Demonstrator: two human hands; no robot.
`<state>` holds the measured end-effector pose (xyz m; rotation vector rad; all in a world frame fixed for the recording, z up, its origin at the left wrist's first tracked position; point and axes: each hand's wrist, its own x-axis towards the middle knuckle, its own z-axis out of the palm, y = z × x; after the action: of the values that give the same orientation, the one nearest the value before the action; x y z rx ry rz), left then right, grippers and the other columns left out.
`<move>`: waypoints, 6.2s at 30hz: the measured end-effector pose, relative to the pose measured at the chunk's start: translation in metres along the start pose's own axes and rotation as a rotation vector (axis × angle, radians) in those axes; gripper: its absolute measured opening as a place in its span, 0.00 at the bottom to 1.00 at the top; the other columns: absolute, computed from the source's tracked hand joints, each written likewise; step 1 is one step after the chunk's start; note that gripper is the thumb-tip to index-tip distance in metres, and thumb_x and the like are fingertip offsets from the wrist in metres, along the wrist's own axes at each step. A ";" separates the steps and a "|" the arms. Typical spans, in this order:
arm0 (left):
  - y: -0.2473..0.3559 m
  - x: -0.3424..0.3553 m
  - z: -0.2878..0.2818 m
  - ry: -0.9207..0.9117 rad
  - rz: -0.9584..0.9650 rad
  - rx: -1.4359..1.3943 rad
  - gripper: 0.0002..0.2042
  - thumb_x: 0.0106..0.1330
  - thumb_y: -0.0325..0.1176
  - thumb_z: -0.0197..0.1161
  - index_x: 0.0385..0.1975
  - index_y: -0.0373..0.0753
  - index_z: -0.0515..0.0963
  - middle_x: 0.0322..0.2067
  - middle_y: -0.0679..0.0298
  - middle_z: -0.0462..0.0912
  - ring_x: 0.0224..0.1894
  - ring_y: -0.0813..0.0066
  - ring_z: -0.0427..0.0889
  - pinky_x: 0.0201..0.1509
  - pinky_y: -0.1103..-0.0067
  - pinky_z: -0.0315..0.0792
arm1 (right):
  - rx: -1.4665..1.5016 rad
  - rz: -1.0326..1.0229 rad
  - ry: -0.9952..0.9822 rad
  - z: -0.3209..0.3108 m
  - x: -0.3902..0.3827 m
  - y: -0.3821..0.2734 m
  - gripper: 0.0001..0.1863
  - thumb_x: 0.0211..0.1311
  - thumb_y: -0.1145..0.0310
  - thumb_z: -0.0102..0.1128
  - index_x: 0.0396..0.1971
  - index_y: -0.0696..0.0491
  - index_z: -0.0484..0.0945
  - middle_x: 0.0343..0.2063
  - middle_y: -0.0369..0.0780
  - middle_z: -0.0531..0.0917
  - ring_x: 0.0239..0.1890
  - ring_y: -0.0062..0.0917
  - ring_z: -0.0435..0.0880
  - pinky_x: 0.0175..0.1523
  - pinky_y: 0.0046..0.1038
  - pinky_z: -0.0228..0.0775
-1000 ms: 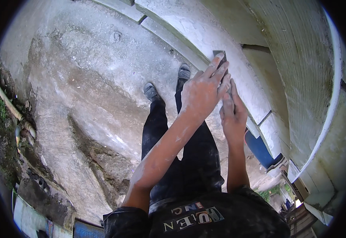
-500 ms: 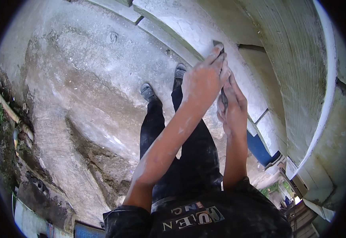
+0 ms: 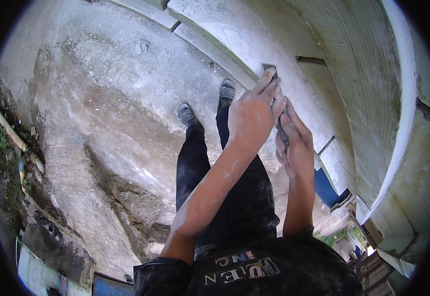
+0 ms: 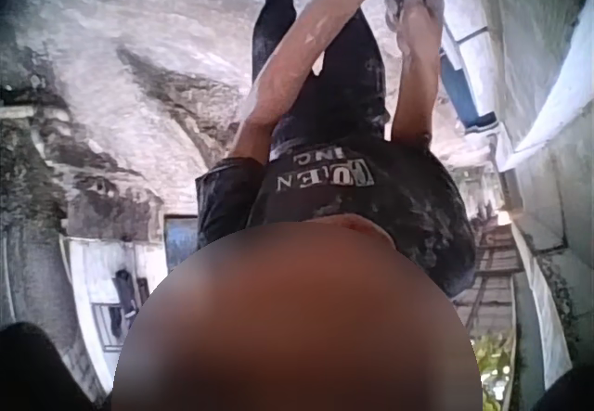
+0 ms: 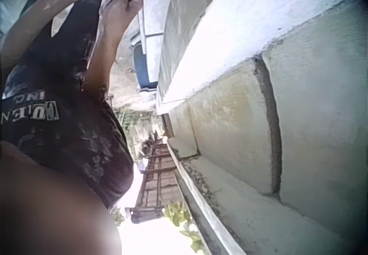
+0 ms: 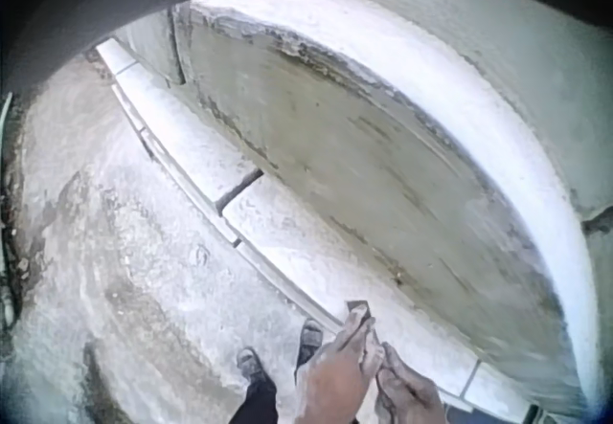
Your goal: Repairing a concrete wall by scraping and applying filler material.
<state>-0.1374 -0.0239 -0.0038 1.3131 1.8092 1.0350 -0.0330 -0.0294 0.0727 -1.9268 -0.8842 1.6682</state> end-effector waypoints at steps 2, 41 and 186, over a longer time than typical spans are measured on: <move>0.002 0.017 -0.002 -0.018 -0.032 -0.030 0.16 0.69 0.39 0.66 0.54 0.44 0.85 0.64 0.69 0.81 0.51 0.56 0.87 0.52 0.67 0.82 | 0.023 0.024 0.011 0.005 0.011 -0.011 0.27 0.81 0.66 0.53 0.76 0.52 0.66 0.17 0.26 0.67 0.15 0.09 0.59 0.18 0.19 0.48; -0.003 0.007 0.009 0.046 -0.106 -0.127 0.16 0.70 0.38 0.63 0.56 0.47 0.86 0.63 0.67 0.82 0.52 0.54 0.87 0.55 0.67 0.81 | -0.034 0.003 -0.089 -0.005 0.017 -0.007 0.28 0.80 0.66 0.55 0.76 0.51 0.67 0.17 0.25 0.66 0.15 0.10 0.59 0.18 0.19 0.48; -0.010 -0.014 -0.014 0.213 -0.185 -0.168 0.14 0.71 0.34 0.64 0.54 0.43 0.87 0.60 0.60 0.84 0.56 0.57 0.87 0.56 0.70 0.81 | -0.062 0.097 -0.275 0.003 0.009 -0.010 0.30 0.81 0.69 0.50 0.79 0.48 0.59 0.17 0.26 0.66 0.13 0.10 0.59 0.16 0.19 0.50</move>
<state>-0.1497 -0.0418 -0.0056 0.9465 1.9106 1.2316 -0.0372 -0.0169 0.0728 -1.8333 -0.9661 2.0212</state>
